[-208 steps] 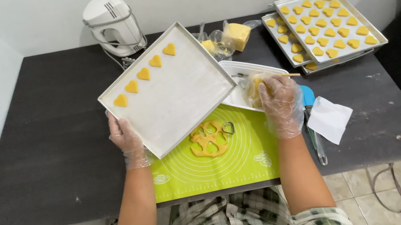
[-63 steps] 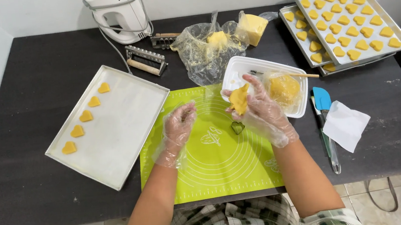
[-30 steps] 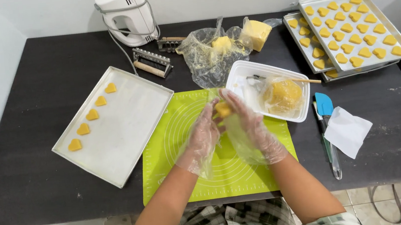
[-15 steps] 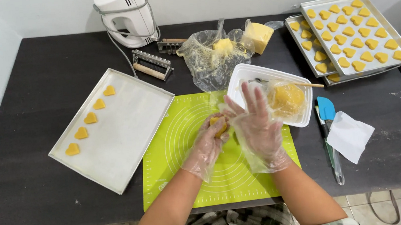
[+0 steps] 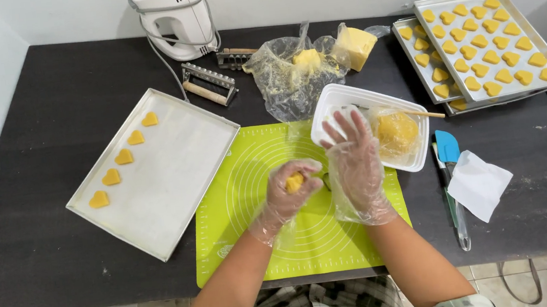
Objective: The person is kneading cookie dough, rolling it out on a mat, and using a heart-shaped cutter to create individual cookies for a baking tray.
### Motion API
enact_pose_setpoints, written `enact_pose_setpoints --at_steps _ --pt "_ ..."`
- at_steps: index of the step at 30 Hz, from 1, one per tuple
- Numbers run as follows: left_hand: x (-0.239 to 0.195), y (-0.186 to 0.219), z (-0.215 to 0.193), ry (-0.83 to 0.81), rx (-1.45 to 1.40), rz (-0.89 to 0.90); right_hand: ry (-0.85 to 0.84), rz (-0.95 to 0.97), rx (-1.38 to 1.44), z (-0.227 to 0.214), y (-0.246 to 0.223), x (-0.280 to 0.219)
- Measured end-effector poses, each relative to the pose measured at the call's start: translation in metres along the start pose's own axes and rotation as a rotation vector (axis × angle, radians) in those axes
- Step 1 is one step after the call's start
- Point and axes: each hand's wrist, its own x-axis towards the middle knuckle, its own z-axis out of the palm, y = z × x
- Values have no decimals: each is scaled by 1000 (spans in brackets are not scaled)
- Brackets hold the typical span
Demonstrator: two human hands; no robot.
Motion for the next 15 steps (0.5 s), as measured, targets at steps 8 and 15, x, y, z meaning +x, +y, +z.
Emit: enact_pose_setpoints --at_steps 8,15 --pt "-6 62 25 -339 394 588 208 -61 -19 -53 28 -3" --pt "-13 28 32 -255 332 653 229 -60 77 -27 31 -2"
